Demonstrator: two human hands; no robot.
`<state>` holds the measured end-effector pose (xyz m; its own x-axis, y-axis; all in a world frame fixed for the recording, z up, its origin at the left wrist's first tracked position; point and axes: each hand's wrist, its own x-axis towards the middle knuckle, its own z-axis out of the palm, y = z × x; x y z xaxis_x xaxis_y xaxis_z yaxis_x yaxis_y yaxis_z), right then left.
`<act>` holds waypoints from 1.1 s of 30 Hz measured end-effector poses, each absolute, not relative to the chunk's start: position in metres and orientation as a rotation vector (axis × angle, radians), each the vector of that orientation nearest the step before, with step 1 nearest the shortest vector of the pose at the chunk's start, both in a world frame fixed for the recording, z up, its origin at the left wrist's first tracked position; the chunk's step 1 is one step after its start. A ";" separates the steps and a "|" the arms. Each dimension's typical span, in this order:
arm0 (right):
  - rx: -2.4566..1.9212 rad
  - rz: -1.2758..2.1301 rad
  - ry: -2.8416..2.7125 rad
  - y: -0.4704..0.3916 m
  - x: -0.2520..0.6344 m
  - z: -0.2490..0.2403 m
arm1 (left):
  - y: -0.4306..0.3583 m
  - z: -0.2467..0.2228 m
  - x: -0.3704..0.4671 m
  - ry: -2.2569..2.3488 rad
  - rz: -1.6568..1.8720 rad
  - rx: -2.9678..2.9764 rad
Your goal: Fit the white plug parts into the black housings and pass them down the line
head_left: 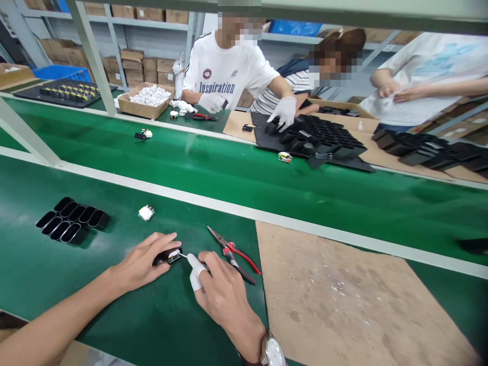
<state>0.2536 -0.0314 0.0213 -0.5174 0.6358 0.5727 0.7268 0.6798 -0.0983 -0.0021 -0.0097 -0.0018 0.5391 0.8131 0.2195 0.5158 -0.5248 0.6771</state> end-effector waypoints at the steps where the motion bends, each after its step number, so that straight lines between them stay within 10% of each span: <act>1: -1.042 -0.195 -2.305 -0.031 0.254 0.021 | -0.010 -0.002 -0.002 1.071 0.711 2.228; 33: -0.992 0.286 -2.344 -0.026 0.240 0.019 | 0.000 0.000 -0.004 0.763 0.957 2.185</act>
